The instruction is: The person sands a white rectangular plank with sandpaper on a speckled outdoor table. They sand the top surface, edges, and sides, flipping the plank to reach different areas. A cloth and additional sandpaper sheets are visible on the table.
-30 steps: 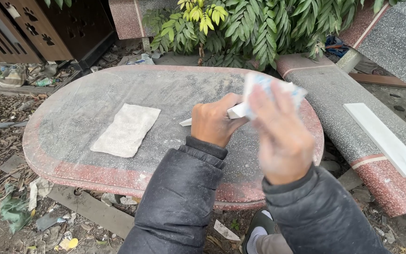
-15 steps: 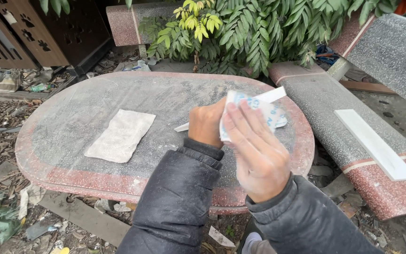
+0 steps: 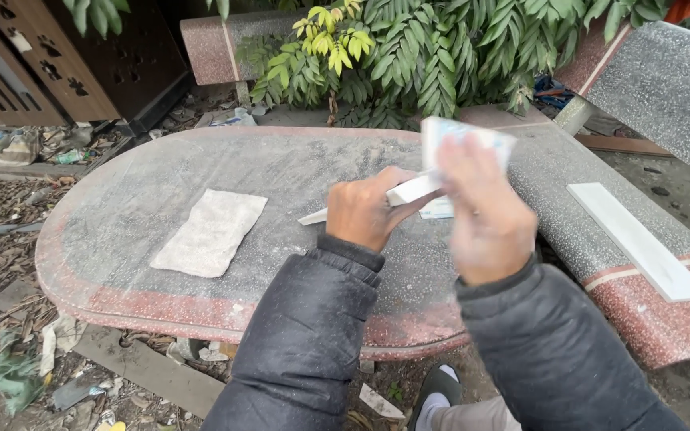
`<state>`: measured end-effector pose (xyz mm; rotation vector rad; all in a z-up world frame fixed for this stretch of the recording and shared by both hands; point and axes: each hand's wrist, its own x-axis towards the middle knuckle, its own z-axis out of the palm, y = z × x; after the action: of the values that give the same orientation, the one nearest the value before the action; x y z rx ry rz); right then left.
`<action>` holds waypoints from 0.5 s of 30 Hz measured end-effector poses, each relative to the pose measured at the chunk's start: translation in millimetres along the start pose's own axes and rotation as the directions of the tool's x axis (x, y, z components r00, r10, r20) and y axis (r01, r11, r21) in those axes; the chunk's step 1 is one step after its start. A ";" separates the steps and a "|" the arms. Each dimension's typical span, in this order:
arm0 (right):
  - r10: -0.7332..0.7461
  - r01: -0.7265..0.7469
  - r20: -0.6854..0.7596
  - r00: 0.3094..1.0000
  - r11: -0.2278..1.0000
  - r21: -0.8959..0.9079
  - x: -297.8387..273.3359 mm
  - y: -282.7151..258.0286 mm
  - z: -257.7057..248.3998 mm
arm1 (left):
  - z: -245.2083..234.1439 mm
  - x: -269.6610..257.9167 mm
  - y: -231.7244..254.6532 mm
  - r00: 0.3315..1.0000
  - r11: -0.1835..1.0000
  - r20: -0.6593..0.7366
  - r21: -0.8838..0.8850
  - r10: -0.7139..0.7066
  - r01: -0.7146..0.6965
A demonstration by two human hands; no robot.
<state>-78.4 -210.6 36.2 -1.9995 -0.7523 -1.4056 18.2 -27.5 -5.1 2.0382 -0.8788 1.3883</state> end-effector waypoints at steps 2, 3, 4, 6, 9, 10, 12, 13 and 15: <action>-0.058 0.055 0.051 0.997 0.997 0.048 -10.6 -23.3 5.5 | 2.8 -9.3 -7.5 1.000 1.000 0.007 0.023 -0.017 0.016; -0.110 0.101 0.106 0.988 0.992 0.080 -16.9 -32.2 3.2 | 10.1 -12.7 -6.9 0.999 0.999 0.015 0.026 -0.034 0.034; -0.117 0.110 0.107 0.987 0.991 0.071 -5.9 -18.7 -1.1 | 14.2 -4.8 -4.7 0.999 0.999 0.005 0.020 -0.032 0.032; -0.051 0.050 0.038 0.998 0.999 0.016 5.2 -3.8 -4.5 | 9.6 -3.4 -1.2 1.000 1.000 0.013 0.007 -0.018 0.018; -0.109 0.100 0.119 0.987 0.992 0.082 -13.3 -33.5 -2.1 | 19.7 -9.6 -9.5 0.999 0.998 0.020 0.054 -0.032 0.031; -0.116 0.108 0.118 0.986 0.991 0.074 -3.5 -16.1 -1.5 | 16.0 3.3 -3.7 1.000 0.998 0.011 0.049 -0.028 0.028; -0.063 0.062 -0.036 0.997 0.997 -0.050 0.1 3.6 0.8 | -4.9 8.1 13.2 0.989 0.987 0.063 -0.082 -0.135 0.140; -0.070 0.068 -0.037 0.997 0.997 -0.044 -1.5 -14.6 5.3 | 17.1 -6.2 -6.8 0.989 0.987 0.057 -0.075 -0.136 0.140; -0.042 0.043 -0.024 0.999 0.998 0.039 -4.5 -47.1 9.3 | 68.2 -28.7 -44.3 0.988 0.981 0.018 0.123 -0.156 0.153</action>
<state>-108.0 -172.6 35.6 -1.9451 -0.8103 -1.4245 85.0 -41.3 -57.8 2.1712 -0.6451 1.3606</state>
